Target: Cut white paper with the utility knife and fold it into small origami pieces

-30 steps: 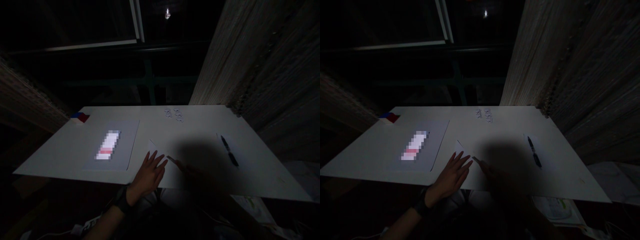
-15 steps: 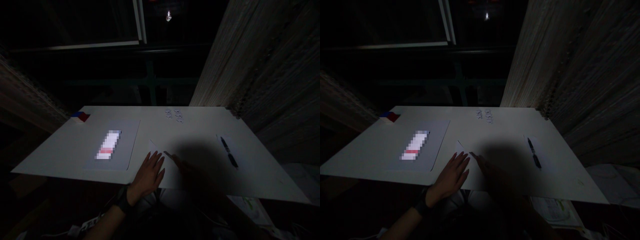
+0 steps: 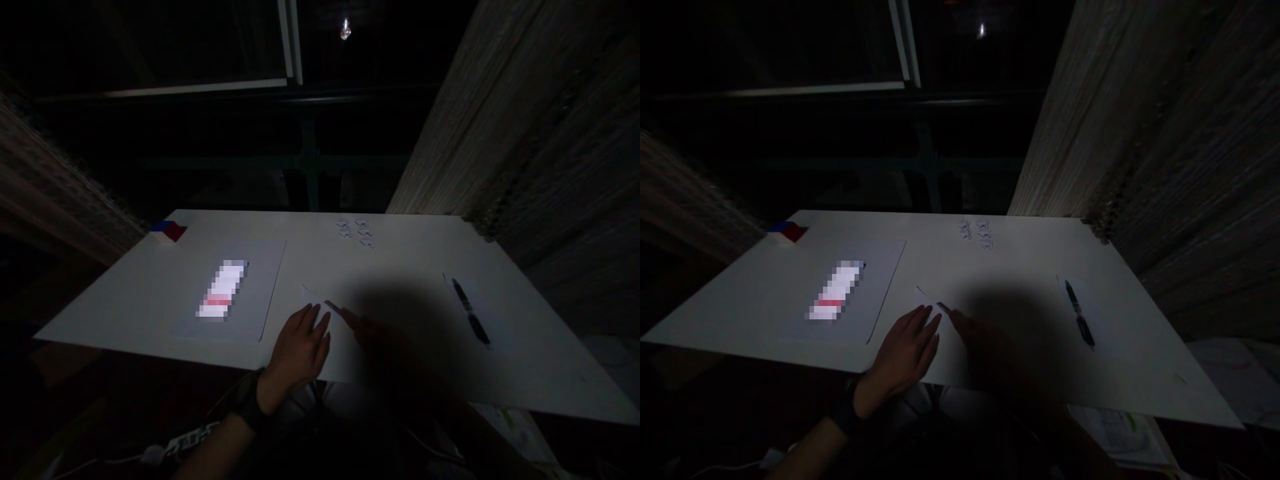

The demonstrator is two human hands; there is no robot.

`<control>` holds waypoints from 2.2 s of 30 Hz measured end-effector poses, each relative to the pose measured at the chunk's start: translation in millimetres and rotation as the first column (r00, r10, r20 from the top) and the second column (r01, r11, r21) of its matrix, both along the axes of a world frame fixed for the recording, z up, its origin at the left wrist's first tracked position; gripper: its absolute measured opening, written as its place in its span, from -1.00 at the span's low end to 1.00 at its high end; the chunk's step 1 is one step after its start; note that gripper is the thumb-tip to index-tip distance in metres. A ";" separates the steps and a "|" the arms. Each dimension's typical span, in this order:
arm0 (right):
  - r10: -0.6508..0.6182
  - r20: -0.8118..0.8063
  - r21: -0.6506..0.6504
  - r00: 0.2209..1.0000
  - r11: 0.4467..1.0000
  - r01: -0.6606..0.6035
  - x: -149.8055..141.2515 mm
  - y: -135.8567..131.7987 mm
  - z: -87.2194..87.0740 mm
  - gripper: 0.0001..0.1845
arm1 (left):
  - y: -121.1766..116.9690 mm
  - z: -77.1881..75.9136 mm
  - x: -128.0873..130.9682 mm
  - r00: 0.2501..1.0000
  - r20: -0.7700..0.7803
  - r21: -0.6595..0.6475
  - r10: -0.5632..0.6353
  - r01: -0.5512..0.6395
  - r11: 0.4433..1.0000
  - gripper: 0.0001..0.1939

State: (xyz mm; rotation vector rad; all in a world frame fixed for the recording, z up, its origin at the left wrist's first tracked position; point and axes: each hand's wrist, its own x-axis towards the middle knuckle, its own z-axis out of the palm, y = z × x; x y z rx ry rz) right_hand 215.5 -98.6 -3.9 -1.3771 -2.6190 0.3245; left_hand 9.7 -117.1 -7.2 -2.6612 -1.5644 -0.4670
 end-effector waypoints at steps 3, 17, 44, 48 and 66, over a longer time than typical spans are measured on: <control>0.009 0.046 -0.009 0.999 1.000 -0.009 -0.3 1.2 -1.3 -0.27 | 0.3 1.1 -0.1 1.000 0.006 -0.001 -0.003 0.003 1.000 -0.56; 0.046 0.043 -0.043 0.998 0.998 -0.044 0.5 1.1 3.3 -0.26 | 0.7 -1.2 -0.9 0.999 0.039 -0.002 -0.002 0.002 1.000 -0.57; 0.028 0.107 -0.036 0.994 0.999 -0.024 -1.4 5.4 6.7 -0.42 | 16.7 -3.2 -5.2 0.999 0.033 0.058 -0.005 0.003 0.998 -0.62; 0.056 0.086 -0.021 0.995 0.998 -0.054 -0.8 4.0 3.8 -0.35 | 17.7 -6.8 -4.8 0.998 0.061 0.083 -0.016 0.011 0.996 -0.63; 0.140 0.199 -0.082 0.970 0.989 -0.126 -3.0 9.9 25.6 -0.36 | 20.4 -26.5 -4.6 0.995 0.087 0.121 -0.059 0.048 0.992 -0.59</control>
